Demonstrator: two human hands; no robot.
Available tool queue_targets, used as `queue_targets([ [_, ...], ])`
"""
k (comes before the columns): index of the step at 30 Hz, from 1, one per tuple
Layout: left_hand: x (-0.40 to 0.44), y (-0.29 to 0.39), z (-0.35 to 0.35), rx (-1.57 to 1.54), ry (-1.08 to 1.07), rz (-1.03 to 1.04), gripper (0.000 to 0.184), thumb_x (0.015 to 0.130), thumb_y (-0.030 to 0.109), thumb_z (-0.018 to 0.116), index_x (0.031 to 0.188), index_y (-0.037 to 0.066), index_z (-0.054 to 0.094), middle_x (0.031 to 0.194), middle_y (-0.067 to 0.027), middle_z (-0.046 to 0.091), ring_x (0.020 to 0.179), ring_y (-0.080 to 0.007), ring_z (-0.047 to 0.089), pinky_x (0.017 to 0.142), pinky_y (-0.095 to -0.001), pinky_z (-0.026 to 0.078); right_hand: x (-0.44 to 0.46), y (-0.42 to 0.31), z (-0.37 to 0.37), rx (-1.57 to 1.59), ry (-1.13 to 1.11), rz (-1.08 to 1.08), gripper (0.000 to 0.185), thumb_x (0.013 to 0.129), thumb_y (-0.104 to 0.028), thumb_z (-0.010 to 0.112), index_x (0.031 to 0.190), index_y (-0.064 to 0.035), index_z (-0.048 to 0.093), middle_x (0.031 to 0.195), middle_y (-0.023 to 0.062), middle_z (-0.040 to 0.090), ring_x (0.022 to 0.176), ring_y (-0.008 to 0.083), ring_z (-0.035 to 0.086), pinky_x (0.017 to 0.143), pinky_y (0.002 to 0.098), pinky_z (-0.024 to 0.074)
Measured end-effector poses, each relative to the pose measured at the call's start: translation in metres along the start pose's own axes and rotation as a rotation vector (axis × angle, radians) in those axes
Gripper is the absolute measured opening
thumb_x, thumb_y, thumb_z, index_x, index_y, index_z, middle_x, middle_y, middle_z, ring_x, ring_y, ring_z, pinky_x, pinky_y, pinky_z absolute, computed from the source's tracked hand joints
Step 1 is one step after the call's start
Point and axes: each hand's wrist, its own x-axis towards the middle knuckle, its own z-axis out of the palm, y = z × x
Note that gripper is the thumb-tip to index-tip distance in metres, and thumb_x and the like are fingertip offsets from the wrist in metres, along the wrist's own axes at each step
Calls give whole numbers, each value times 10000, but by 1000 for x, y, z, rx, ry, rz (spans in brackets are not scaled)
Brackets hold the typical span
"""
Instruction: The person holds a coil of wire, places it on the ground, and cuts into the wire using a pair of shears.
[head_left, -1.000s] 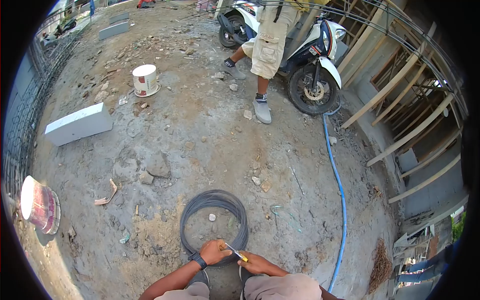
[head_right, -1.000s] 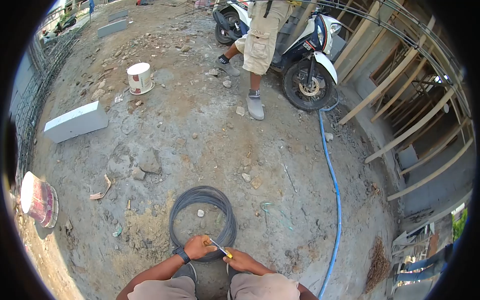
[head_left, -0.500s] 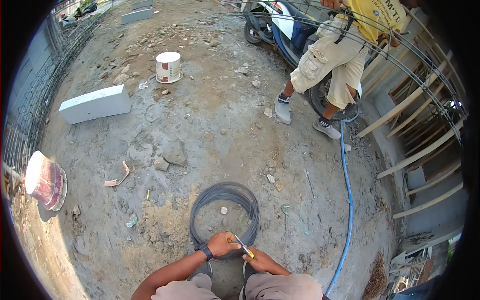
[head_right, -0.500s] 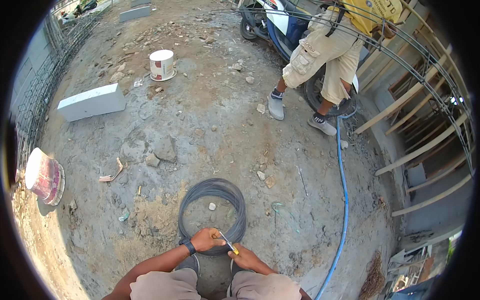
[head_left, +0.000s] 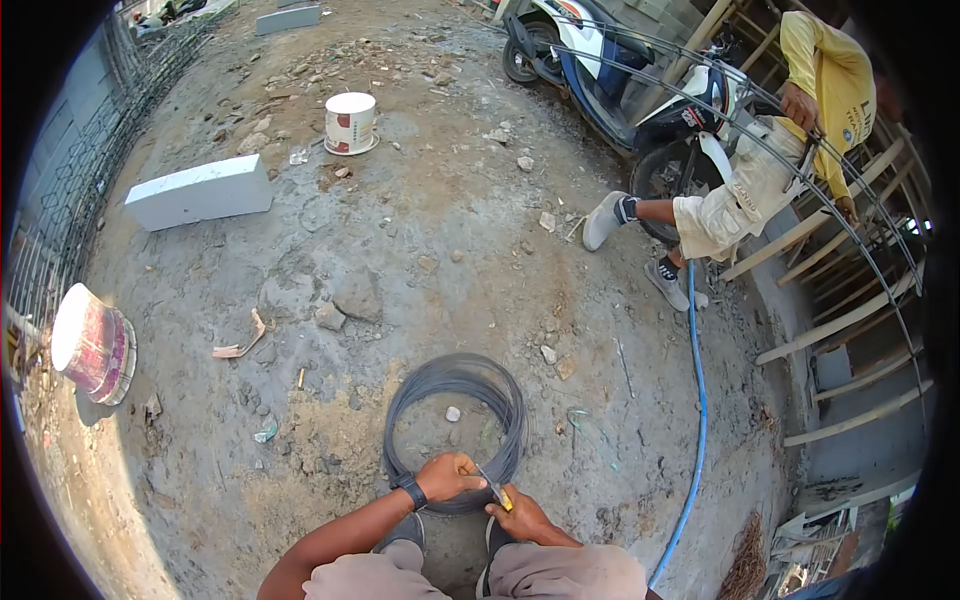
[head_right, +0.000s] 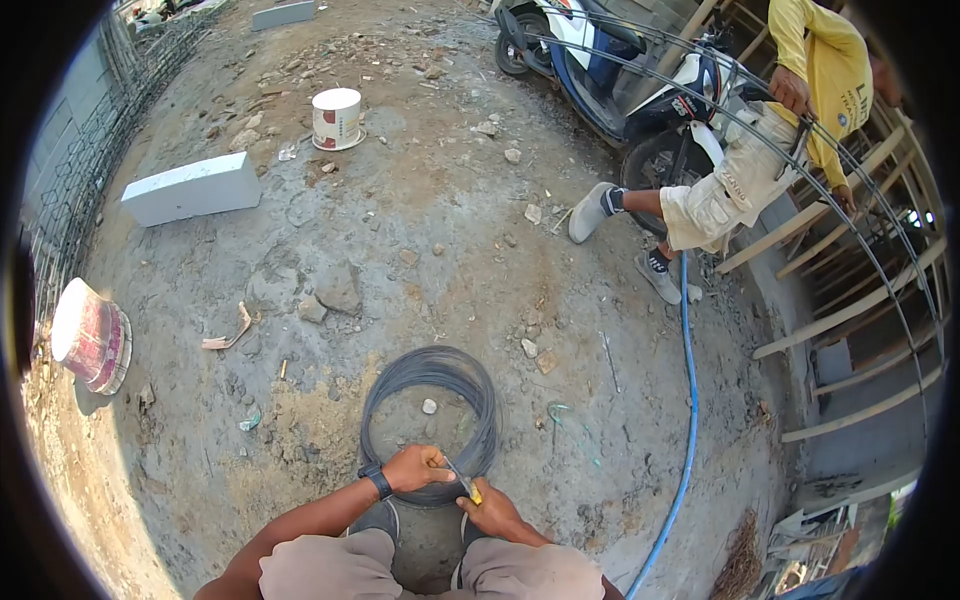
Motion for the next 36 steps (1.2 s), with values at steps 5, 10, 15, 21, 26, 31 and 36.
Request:
queue_targets([
  [5, 8, -21, 4, -82, -39, 45, 347, 885, 332, 839, 975, 12, 740, 835, -71, 736, 751, -117, 637, 689, -306, 511, 4, 14, -5, 66, -122, -53, 418, 1002, -410, 661, 1190, -48, 571, 1029, 240, 682, 940, 406, 670, 820, 481, 507],
  [10, -3, -5, 1, -30, -3, 27, 317, 878, 306, 842, 959, 14, 751, 848, -79, 753, 757, -131, 663, 694, -301, 522, 2, 11, -3, 168, -178, -83, 473, 1032, -401, 618, 1349, -54, 569, 1157, 204, 670, 1080, 348, 641, 934, 441, 486],
  [15, -2, -5, 10, -61, 45, -25, 284, 858, 263, 860, 927, 10, 751, 832, -79, 760, 730, -124, 673, 675, -299, 529, 3, 3, -7, 197, -202, -60, 554, 1047, -406, 567, 1479, -65, 508, 1337, 219, 630, 1255, 372, 596, 1064, 439, 448],
  [21, 7, -16, 20, -29, 88, -38, 279, 842, 229, 876, 923, -1, 741, 826, -63, 756, 725, -98, 662, 674, -278, 526, 3, -7, -17, 190, -266, -12, 589, 1056, -386, 527, 1531, -50, 440, 1461, 243, 561, 1361, 403, 536, 1120, 455, 416],
  [26, 9, -18, 23, -42, 132, -42, 312, 808, 272, 886, 865, 9, 729, 778, -73, 742, 683, -124, 659, 646, -315, 524, 11, 20, 5, 199, -186, -77, 581, 1051, -441, 549, 1502, -85, 463, 1333, 231, 630, 1263, 381, 599, 1057, 447, 456],
  [31, 8, -20, 24, -82, 139, -38, 298, 807, 252, 893, 858, 16, 719, 760, -47, 714, 680, -108, 631, 642, -303, 516, 13, 17, 5, 183, -202, -12, 512, 1024, -425, 610, 1385, -75, 516, 1142, 209, 663, 1081, 372, 648, 931, 455, 496],
  [36, 6, -15, 20, -80, 115, -40, 310, 803, 252, 901, 861, 14, 711, 762, -31, 701, 685, -102, 618, 644, -296, 512, 11, 17, 10, 170, -144, -61, 464, 991, -402, 661, 1293, -69, 548, 1059, 212, 668, 1002, 375, 660, 854, 478, 501],
])
